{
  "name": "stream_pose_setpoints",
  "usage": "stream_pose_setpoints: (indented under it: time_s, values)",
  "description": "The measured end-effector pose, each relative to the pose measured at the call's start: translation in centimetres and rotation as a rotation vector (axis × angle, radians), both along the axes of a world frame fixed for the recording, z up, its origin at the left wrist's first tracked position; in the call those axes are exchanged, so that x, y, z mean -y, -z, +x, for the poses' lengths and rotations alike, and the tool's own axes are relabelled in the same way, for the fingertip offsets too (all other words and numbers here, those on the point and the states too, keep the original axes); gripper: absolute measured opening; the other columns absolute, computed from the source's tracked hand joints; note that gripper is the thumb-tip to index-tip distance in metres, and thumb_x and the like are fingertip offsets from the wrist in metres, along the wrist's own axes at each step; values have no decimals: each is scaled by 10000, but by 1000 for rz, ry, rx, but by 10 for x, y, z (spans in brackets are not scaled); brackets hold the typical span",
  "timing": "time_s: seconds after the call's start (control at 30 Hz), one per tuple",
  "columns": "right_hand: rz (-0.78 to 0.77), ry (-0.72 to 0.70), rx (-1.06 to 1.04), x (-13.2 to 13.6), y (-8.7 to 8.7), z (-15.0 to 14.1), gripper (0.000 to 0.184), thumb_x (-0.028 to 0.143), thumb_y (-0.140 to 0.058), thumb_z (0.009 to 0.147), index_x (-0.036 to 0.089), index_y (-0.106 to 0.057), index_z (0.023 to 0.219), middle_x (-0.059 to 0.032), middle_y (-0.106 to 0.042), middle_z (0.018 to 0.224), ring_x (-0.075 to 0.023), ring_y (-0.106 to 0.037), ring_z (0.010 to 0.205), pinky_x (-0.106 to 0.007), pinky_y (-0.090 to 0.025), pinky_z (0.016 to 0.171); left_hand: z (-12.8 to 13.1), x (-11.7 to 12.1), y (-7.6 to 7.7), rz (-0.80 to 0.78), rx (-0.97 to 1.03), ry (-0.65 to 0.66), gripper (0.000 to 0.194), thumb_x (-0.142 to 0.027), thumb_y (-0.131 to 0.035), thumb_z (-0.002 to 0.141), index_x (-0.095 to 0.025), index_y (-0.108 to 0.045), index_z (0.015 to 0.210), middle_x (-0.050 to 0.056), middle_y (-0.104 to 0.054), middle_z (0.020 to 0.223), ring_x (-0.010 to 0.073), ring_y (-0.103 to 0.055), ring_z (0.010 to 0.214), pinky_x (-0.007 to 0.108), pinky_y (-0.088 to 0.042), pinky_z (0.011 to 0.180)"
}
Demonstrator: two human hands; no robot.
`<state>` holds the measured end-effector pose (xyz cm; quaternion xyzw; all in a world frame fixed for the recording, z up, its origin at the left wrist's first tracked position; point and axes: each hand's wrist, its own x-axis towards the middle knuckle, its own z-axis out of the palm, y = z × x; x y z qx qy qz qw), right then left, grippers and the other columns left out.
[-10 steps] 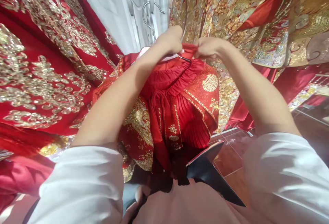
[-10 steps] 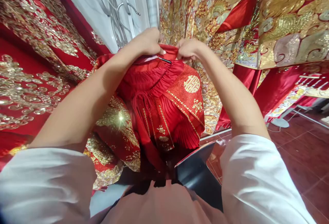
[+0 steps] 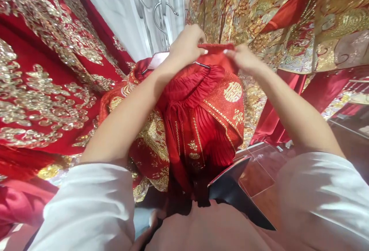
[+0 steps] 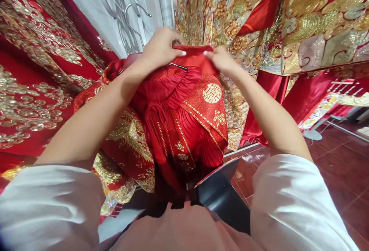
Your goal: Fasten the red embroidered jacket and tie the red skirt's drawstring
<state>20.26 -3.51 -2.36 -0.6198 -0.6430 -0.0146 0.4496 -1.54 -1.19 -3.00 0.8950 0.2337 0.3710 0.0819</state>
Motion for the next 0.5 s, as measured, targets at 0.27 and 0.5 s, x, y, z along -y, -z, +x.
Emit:
stream_pose_setpoints:
  time_s: [0.27, 0.5]
  values:
    - [116, 346, 414, 40, 41, 41, 161, 298, -484, 887, 177, -551, 804, -40, -504, 632, -171, -502, 749, -302, -379, 757, 43, 41, 44, 587, -208, 20, 478, -155, -429, 881, -108, -446, 1356, 113, -444, 1397, 256, -372, 1314, 397, -295, 1120]
    - [379, 280, 515, 139, -2, -9, 457, 356, -437, 810, 194, -610, 1200, -100, -598, 1250, -289, -575, 1108, -442, -376, 938, 69, 15, 92, 395, -25, 47, 565, -2, -269, 866, -175, -455, 1370, 68, -473, 1386, 254, -326, 1366, 485, -207, 1160]
